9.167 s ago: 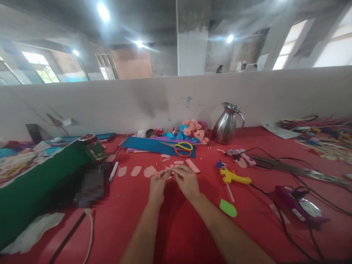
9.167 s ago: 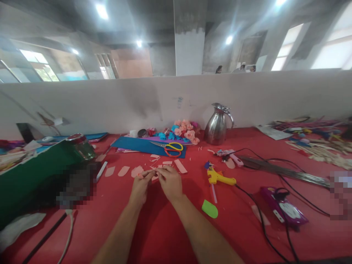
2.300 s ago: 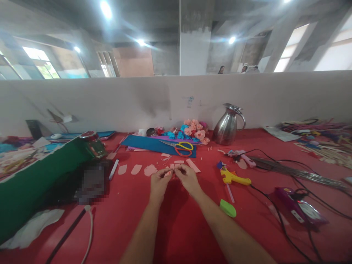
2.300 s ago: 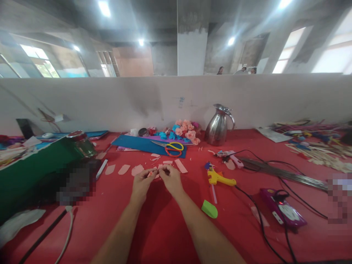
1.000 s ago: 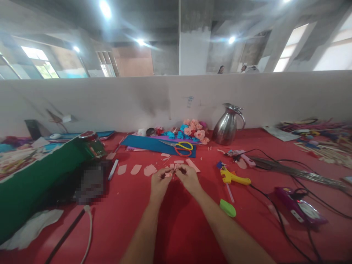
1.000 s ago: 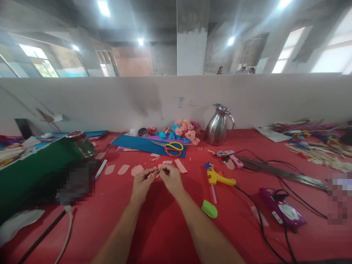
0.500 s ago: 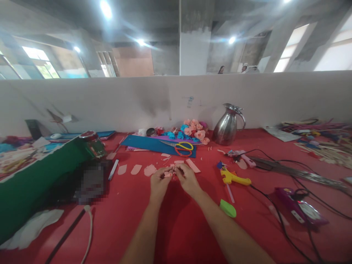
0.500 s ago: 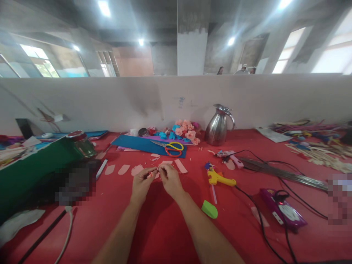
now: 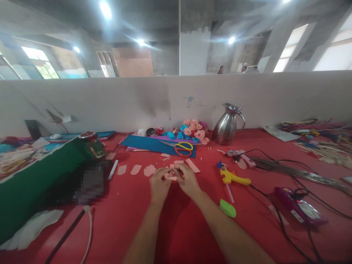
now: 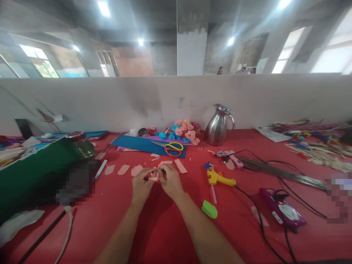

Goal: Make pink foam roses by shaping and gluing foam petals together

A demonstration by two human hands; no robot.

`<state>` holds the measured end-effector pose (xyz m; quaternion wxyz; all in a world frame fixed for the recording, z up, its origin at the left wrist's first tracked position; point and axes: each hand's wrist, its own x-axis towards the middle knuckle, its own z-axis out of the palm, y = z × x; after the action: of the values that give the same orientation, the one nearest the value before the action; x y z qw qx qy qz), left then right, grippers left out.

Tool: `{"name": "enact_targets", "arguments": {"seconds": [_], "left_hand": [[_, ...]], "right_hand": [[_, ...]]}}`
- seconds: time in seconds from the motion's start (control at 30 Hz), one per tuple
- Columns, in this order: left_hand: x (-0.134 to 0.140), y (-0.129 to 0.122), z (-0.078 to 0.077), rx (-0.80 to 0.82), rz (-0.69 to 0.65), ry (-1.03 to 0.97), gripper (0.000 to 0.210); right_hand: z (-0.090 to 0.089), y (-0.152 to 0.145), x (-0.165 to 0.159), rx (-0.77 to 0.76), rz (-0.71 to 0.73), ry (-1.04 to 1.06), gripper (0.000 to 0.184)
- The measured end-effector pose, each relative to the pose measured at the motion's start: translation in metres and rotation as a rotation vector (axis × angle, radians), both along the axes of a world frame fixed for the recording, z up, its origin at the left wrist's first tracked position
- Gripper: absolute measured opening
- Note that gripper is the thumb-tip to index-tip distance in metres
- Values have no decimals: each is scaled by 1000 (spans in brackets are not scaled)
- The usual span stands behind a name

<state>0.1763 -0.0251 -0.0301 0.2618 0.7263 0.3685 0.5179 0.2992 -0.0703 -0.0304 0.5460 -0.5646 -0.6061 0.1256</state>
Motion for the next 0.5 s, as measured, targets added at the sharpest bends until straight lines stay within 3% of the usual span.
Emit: {"name": "enact_targets", "arguments": {"seconds": [0.33, 0.5], "left_hand": [[2, 5, -4, -271, -42, -164, 16], [2, 8, -8, -290, -87, -178, 18]], "right_hand": [[5, 0, -3, -1, 68, 191, 15], [6, -1, -3, -38, 19, 230, 10]]}}
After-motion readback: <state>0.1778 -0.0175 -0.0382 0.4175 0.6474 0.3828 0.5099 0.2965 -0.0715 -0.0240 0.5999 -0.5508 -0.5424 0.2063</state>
